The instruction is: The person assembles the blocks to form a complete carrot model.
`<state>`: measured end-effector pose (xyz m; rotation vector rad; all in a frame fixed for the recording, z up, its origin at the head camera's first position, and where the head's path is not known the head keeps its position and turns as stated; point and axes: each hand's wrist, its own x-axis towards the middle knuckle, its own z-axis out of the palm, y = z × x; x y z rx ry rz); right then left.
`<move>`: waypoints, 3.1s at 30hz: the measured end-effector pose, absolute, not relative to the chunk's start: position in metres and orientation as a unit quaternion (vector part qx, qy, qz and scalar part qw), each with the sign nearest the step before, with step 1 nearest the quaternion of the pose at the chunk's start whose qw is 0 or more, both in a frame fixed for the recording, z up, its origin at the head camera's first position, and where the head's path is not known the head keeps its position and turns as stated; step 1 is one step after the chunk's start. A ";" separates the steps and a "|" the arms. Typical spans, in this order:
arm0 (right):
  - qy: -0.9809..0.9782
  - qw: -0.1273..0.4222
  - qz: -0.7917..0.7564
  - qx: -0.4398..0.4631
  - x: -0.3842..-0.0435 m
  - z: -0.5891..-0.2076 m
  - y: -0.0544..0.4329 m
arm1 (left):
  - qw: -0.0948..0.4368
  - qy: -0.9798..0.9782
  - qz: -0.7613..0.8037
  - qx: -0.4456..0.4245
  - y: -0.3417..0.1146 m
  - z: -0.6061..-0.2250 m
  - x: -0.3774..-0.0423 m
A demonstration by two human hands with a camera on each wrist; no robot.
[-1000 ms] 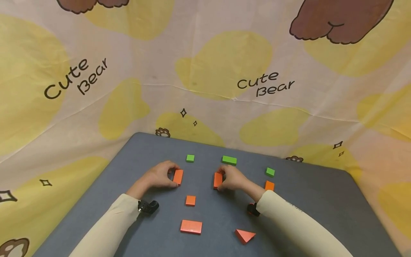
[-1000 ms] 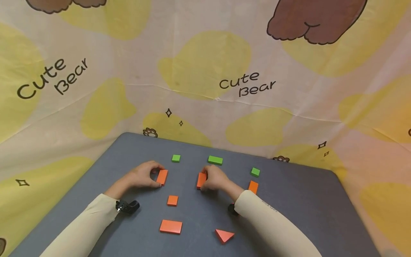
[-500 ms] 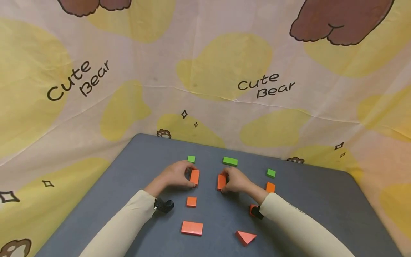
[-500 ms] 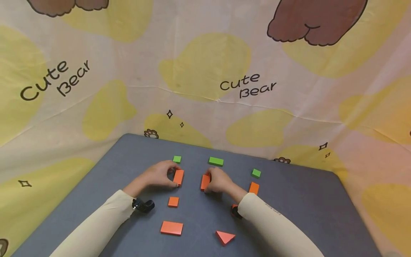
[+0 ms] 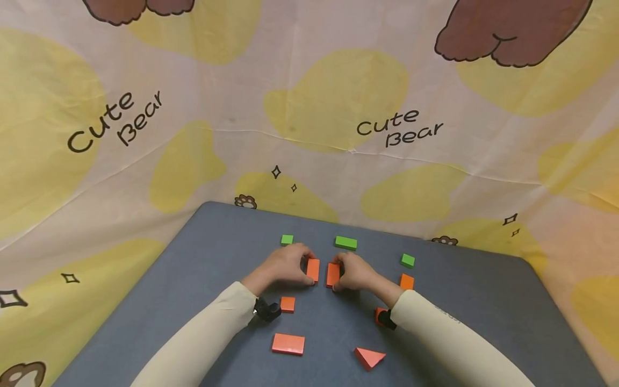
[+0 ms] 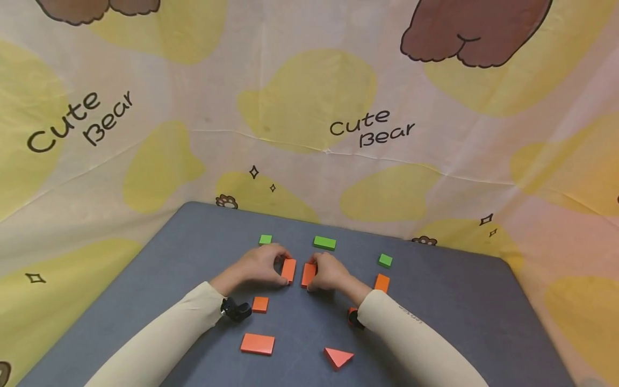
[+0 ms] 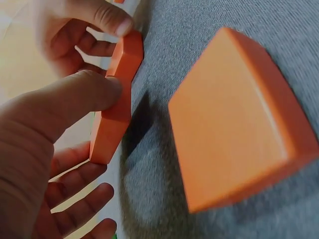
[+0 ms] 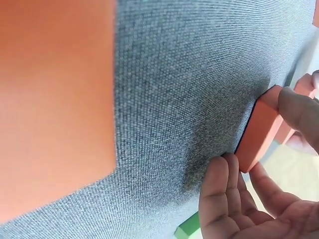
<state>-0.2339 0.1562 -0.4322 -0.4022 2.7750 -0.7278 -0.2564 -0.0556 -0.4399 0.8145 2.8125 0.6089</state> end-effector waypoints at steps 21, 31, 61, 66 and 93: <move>0.949 0.119 -0.253 -0.146 -0.236 -0.434 0.156 | 0.075 0.936 0.184 0.289 -0.039 -0.449 -0.259; 0.951 0.122 -0.244 -0.142 -0.238 -0.434 0.153 | 0.077 0.936 0.187 0.289 -0.038 -0.449 -0.259; 0.958 0.096 -0.243 -0.115 -0.200 -0.402 0.239 | 0.097 0.927 0.212 0.294 -0.047 -0.447 -0.258; 0.964 0.079 -0.221 -0.121 -0.191 -0.402 0.257 | 0.098 0.928 0.201 0.298 -0.048 -0.446 -0.257; 0.979 0.086 -0.176 -0.059 -0.187 -0.431 0.304 | 0.097 0.932 0.198 0.289 -0.050 -0.447 -0.257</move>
